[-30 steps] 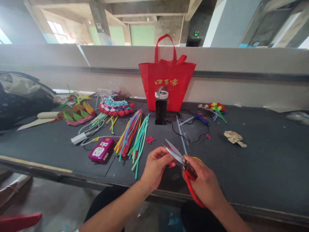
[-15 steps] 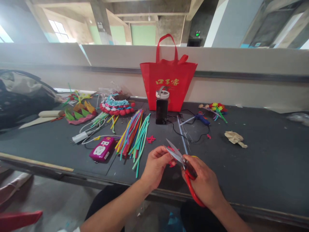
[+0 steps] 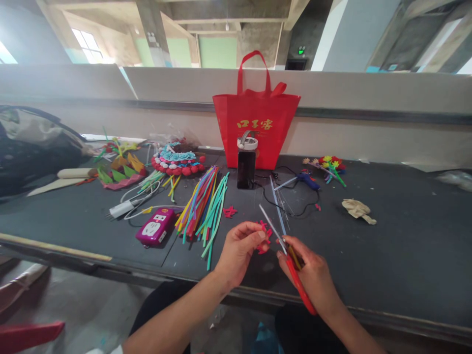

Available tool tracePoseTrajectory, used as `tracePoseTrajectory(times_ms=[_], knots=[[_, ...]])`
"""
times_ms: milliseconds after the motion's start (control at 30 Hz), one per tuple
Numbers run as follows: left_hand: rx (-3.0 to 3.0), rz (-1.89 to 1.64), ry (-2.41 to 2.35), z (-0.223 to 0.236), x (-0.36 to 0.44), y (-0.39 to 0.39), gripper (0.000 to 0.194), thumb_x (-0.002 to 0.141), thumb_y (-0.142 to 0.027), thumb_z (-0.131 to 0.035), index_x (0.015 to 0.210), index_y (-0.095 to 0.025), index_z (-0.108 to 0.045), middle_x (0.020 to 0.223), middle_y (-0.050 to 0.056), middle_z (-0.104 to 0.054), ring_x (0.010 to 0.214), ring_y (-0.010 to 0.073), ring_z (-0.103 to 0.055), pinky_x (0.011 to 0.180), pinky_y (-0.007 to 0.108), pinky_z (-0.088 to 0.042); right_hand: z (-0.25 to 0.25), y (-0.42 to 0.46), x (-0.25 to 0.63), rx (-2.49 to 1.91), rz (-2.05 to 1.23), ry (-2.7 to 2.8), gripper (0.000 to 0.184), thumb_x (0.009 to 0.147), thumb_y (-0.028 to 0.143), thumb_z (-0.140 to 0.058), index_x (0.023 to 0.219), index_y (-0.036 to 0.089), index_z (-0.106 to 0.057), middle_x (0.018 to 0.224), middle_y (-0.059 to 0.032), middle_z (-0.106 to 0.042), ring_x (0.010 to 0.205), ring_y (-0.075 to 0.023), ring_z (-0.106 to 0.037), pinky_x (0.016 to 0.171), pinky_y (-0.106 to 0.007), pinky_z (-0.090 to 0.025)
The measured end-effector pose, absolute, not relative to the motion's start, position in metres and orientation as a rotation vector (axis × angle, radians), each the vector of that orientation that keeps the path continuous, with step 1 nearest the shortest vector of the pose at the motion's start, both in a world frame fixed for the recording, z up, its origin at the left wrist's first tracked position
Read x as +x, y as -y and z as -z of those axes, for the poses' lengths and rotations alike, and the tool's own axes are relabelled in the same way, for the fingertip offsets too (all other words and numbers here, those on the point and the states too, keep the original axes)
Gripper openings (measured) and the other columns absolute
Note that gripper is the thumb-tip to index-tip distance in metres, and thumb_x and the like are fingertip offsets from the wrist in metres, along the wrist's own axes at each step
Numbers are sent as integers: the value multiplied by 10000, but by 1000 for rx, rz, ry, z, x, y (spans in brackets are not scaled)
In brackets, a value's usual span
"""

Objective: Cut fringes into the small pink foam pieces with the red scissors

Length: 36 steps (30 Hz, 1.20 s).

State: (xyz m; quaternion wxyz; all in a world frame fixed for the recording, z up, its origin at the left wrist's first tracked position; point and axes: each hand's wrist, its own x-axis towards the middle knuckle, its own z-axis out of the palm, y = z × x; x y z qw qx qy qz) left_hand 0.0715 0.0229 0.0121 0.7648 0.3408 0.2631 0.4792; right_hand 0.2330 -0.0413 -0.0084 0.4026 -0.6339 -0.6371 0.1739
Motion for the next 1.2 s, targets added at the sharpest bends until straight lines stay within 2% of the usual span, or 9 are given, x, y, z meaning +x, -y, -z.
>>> tracePoseTrajectory(times_ms=[100,200,367,533,633,733,900,1067,1200], knots=[[740,-1011,-587,-11,72,-24,138,712,-214,-771,801,-153,-684,739,10,-647,645,113,-581,638,258,-413,-3,39,227,-1509,-768,1354,319,809,396,-638,1075,221,-619,638,33,-612,533,-125,-573,498,-219,-468],[781,-1014,-572,-9,72,-23,124,707,-205,-777,796,-164,-701,888,19,-642,774,118,-577,697,248,-412,-12,37,223,-1391,-1016,1102,462,779,441,-678,1167,218,-567,708,10,-651,570,-137,-602,450,-210,-457],[841,-1002,-490,-7,75,-20,89,733,-212,-760,793,-170,-709,977,26,-600,802,116,-545,720,251,-409,-16,30,218,-1182,-1175,921,542,744,388,-744,1215,227,-530,797,-3,-670,616,-130,-618,478,-202,-459],[822,-973,-424,-6,76,-17,95,741,-228,-759,804,-171,-715,987,33,-602,838,134,-561,794,278,-430,-14,27,213,-1093,-1230,845,541,718,348,-771,1184,227,-524,737,31,-636,555,-97,-563,471,-191,-444],[826,-985,-425,-5,76,-17,99,740,-225,-761,803,-164,-717,962,42,-618,894,155,-566,836,285,-428,-13,26,211,-1098,-1218,830,524,711,343,-770,1162,232,-527,730,45,-620,539,-88,-551,474,-192,-456],[810,-986,-479,-3,77,-16,133,728,-244,-775,819,-166,-718,909,36,-646,866,147,-577,844,285,-428,-12,27,212,-1117,-1142,866,505,726,350,-753,1159,234,-520,735,48,-615,512,-88,-540,470,-210,-464],[796,-995,-597,0,82,-14,223,680,-244,-813,866,-173,-714,878,35,-684,877,160,-606,869,307,-429,-15,28,214,-1335,-854,1035,479,762,374,-702,1175,221,-514,774,17,-653,519,-111,-562,482,-241,-495],[823,-1015,-599,-2,83,-14,185,682,-256,-808,798,-159,-702,761,9,-657,719,120,-583,745,274,-448,-21,30,210,-1434,-603,1196,360,776,329,-638,1108,224,-547,766,11,-671,572,-129,-616,573,-256,-538],[798,-1020,-600,-6,79,-17,193,694,-261,-798,807,-148,-689,745,13,-659,658,109,-591,688,258,-453,-15,30,216,-1431,-515,1356,340,836,309,-592,1165,236,-545,861,-13,-683,681,-146,-659,651,-272,-554]])
